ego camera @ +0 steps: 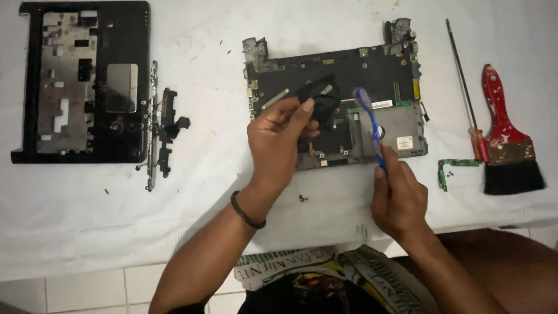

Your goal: Cleaning a laptop fan and internal components using brushes

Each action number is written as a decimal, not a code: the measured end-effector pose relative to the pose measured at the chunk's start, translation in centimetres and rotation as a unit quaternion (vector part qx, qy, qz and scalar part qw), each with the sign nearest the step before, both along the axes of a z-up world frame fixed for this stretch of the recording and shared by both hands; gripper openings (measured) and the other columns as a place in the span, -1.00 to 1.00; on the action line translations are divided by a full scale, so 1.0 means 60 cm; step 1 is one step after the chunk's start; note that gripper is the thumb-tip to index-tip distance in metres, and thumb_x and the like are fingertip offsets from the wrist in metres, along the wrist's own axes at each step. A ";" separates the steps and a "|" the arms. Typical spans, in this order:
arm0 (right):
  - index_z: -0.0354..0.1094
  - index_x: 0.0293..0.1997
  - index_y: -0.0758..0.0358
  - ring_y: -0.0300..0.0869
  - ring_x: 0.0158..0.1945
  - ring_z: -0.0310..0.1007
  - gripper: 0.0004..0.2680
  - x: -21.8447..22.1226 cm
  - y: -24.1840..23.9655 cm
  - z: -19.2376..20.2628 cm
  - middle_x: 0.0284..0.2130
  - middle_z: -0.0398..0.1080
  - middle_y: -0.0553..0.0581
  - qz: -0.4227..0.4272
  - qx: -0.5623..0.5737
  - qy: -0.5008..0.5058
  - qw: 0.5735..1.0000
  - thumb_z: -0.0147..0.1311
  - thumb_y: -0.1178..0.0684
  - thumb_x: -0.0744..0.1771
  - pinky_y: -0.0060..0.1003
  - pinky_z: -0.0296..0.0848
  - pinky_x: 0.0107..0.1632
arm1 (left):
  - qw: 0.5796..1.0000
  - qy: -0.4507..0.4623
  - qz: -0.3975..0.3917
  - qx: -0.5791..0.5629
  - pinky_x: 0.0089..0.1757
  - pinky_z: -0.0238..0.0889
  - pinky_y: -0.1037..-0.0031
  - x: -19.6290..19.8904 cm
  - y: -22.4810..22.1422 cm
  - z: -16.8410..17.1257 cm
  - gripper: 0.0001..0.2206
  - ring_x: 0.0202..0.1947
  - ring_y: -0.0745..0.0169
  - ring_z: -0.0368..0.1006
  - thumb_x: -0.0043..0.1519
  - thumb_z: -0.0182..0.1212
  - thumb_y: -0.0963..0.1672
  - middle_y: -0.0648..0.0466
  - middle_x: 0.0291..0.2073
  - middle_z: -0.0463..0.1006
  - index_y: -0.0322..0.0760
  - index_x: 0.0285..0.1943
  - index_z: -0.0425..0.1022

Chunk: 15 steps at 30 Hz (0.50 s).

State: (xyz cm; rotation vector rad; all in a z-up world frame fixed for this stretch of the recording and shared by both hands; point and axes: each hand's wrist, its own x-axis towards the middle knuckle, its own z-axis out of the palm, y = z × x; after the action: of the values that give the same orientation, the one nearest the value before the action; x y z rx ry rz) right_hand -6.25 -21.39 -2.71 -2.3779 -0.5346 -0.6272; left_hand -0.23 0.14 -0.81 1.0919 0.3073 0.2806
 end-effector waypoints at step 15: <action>0.36 0.24 0.59 0.37 -0.03 0.53 -0.75 0.003 0.024 0.036 -0.06 0.49 0.49 0.011 0.048 -0.026 0.998 -0.12 0.22 0.46 0.05 0.51 -0.07 | 0.998 -0.065 0.001 0.026 -0.37 0.68 0.38 0.002 -0.001 -0.025 -0.82 -0.38 0.10 0.67 0.29 0.39 -0.16 -0.18 -0.36 0.65 -0.44 -0.08 0.60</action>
State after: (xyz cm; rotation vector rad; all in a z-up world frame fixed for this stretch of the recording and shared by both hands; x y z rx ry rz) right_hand -6.07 -19.92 -0.55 -2.2680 -0.5388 -0.6905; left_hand -0.09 0.07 -2.34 1.1190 0.1871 0.3615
